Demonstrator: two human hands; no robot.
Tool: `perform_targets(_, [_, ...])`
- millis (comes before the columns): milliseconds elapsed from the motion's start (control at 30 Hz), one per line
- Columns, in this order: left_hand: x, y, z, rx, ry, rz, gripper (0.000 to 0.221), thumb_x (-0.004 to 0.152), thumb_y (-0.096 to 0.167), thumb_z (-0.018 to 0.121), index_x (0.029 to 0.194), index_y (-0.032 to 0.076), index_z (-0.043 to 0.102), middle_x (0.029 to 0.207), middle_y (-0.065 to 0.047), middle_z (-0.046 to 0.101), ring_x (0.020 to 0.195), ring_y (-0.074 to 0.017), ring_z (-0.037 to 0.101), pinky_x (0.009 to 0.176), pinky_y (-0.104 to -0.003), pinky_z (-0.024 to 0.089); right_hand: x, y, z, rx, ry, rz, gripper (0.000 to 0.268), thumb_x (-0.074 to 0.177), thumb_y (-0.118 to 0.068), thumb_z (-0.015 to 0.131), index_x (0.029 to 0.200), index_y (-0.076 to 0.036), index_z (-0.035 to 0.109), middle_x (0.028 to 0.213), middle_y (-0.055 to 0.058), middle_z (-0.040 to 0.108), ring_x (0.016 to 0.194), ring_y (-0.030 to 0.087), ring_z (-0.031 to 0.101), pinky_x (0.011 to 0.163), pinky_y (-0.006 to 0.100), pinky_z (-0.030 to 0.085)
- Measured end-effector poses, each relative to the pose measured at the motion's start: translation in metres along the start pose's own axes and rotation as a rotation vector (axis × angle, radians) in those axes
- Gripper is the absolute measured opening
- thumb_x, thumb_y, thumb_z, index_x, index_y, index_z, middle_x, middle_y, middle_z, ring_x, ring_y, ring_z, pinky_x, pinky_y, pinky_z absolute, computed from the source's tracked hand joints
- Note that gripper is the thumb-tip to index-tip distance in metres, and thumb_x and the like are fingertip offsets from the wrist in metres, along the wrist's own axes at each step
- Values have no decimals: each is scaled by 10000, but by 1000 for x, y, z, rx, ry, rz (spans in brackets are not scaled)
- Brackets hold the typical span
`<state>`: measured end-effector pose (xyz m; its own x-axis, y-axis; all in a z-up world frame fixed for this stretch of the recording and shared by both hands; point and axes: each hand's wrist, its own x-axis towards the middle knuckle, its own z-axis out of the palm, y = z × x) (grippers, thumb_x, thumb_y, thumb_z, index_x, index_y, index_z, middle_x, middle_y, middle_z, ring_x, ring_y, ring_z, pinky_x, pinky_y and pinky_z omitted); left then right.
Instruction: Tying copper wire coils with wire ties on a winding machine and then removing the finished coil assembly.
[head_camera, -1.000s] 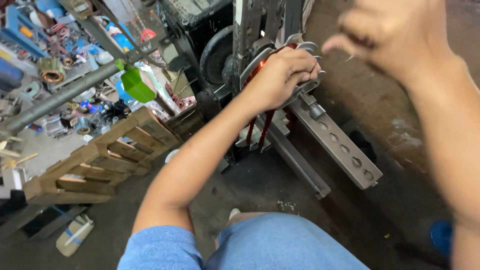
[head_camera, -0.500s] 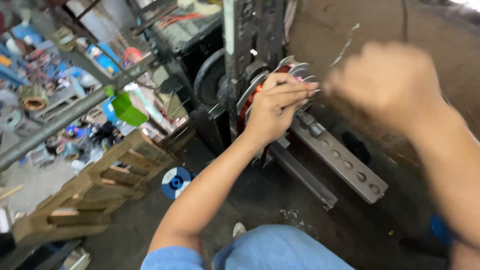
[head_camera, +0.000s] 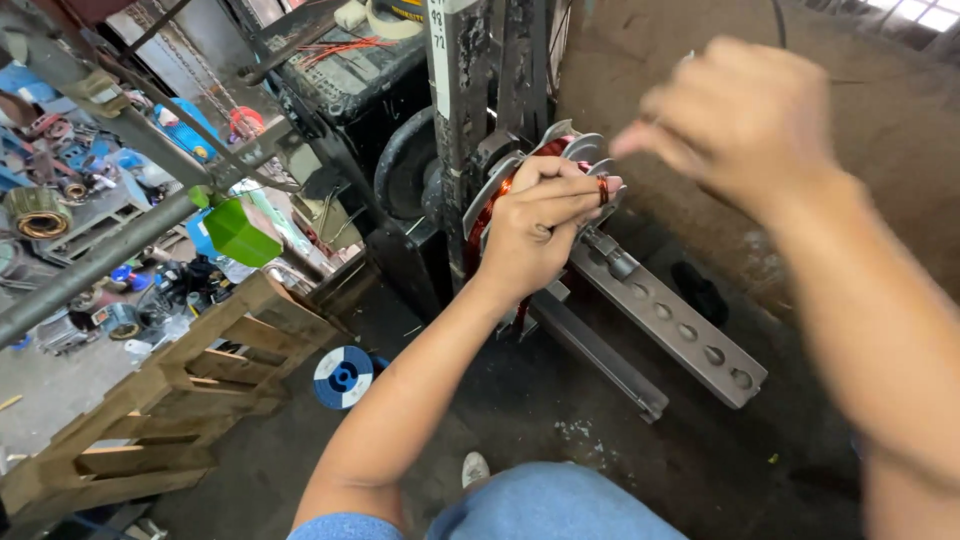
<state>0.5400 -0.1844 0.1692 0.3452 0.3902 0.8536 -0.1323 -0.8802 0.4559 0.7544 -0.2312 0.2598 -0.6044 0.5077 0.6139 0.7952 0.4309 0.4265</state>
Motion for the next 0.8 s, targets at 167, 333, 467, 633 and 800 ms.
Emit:
perform_targets(167, [-6, -9, -1, -23, 14, 6, 149, 918, -38, 721, 1032, 54, 749, 1130, -53, 727, 1079, -261, 597, 1003, -398, 573, -54, -53, 46, 217, -198, 402, 253, 898, -79, 606, 678, -159, 510, 662, 26, 501, 571, 249, 476, 510, 412, 352])
perform_targets(333, [-2, -4, 0, -31, -36, 9, 150, 981, -28, 648, 1052, 54, 752, 1161, -19, 720, 1055, -251, 576, 1027, -348, 548, -39, -68, -58, 43, -309, -193, 147, 949, -140, 557, 1048, -70, 642, 741, 23, 592, 604, 239, 615, 463, 380, 475])
perform_targets(467, [-5, -9, 2, -56, -29, -18, 158, 972, -21, 662, 1062, 77, 747, 1147, -26, 726, 1074, -251, 583, 1064, -372, 549, 33, -24, -28, -386, -1131, 391, 353, 1048, -496, 370, 940, -639, 674, 679, -138, 759, 701, 114, 767, 454, 260, 446])
perform_targets(633, [-7, -16, 1, -75, -34, 15, 211, 986, -47, 632, 1111, 93, 726, 1188, -33, 715, 1115, -263, 581, 1014, -393, 578, -48, -51, 38, 141, -419, 389, 449, 1034, -320, 600, 607, -190, 552, 601, 10, 549, 481, 228, 488, 472, 422, 381])
perform_targets(800, [-2, -4, 0, -58, -44, -9, 210, 983, -72, 614, 1069, 63, 749, 1174, -14, 717, 1076, -257, 577, 1037, -355, 558, -44, -69, -52, 203, -420, 29, 343, 841, -55, 579, 1183, -40, 602, 822, 64, 631, 625, 272, 652, 467, 410, 532])
